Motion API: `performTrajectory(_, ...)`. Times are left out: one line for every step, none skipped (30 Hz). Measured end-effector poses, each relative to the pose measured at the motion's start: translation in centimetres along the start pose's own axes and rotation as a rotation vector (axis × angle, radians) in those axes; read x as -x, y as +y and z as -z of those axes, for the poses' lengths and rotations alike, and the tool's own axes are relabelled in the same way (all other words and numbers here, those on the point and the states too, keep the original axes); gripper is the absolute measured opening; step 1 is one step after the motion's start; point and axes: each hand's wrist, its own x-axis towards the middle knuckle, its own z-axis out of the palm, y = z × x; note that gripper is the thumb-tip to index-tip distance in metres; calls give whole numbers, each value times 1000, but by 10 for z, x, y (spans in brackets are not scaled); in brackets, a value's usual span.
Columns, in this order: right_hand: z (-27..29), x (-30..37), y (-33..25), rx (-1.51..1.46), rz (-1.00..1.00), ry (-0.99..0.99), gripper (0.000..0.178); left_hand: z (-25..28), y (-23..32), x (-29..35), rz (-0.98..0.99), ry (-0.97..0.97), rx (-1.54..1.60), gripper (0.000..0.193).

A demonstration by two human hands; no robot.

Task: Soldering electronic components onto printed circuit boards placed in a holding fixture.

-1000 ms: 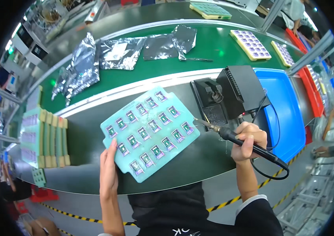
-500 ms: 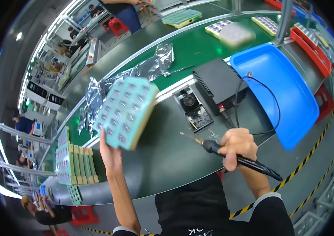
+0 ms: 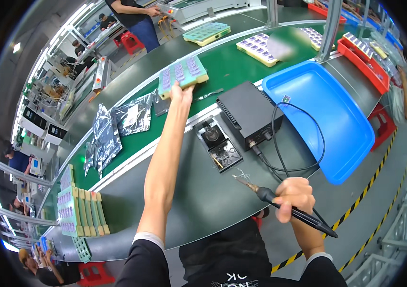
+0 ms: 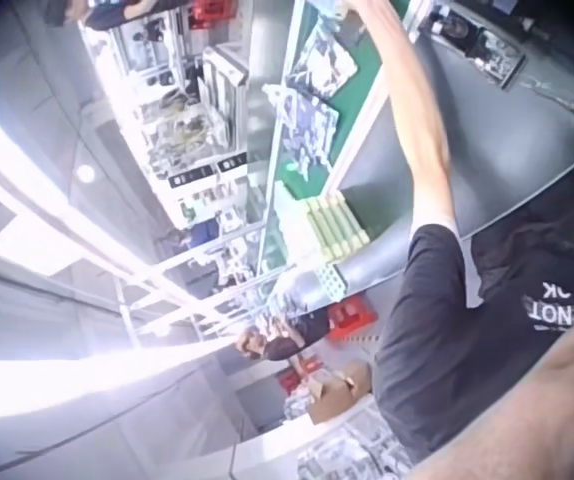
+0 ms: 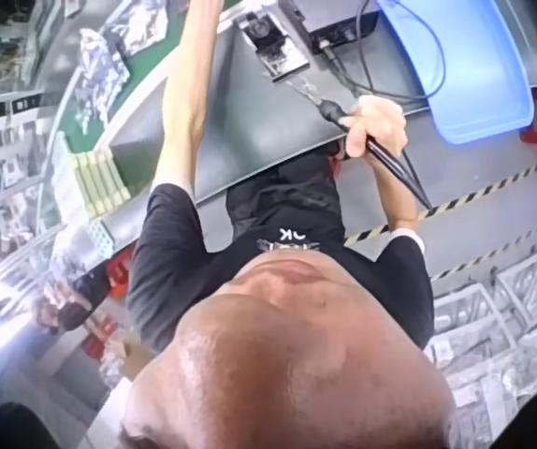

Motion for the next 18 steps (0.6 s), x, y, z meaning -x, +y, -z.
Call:
performTrajectory(1,1,0,-4,-19,28,11,7,-7,0,16,4,-9,38)
performTrajectory(6,0,-1,-17,-30,34,11,13,-18,6,33,19,-81,41)
performTrajectory(10,-1,-1,-34,-40,41,11,16,-20,8,80,-31,-136,43)
performTrajectory(11,-2,0,-49,-46,44,11,19,-18,10,124,-81,-190,45)
performTrajectory(11,-2,1,-50,-50,38,11,11,-8,29,263,-75,-252,49)
performTrajectory(9,-3,3,-59,-39,69,11,19,-6,24,295,-109,-314,48)
performTrajectory(7,-5,4,-67,-26,98,11,26,-5,22,326,-143,-374,47)
performTrajectory(0,-8,6,-72,-19,130,12,16,-4,38,296,-53,-406,43)
performTrajectory(-2,-10,7,-82,-5,118,12,16,-4,40,300,-71,-429,37)
performTrajectory(-4,-11,9,-76,3,134,11,14,-5,41,311,-71,-387,39)
performTrajectory(-5,-10,10,-70,9,148,11,12,-6,43,258,-147,-354,40)
performTrajectory(-6,-11,10,-90,21,163,11,8,-10,44,232,-111,-382,40)
performTrajectory(0,-11,5,-57,-12,94,9,6,-18,50,150,-97,-418,38)
performTrajectory(3,-11,0,-26,-42,32,9,2,-15,50,164,-82,-390,37)
performTrajectory(2,-12,-3,-19,-29,44,9,-4,-12,49,152,-94,-397,36)
performTrajectory(2,-13,-6,-30,-22,50,10,-11,-10,48,140,-105,-403,35)
performTrajectory(1,-17,-7,-57,-18,53,11,-18,-2,41,85,-108,-366,33)
performTrajectory(0,-17,-9,-51,-4,61,12,-32,4,40,5,-147,-364,32)
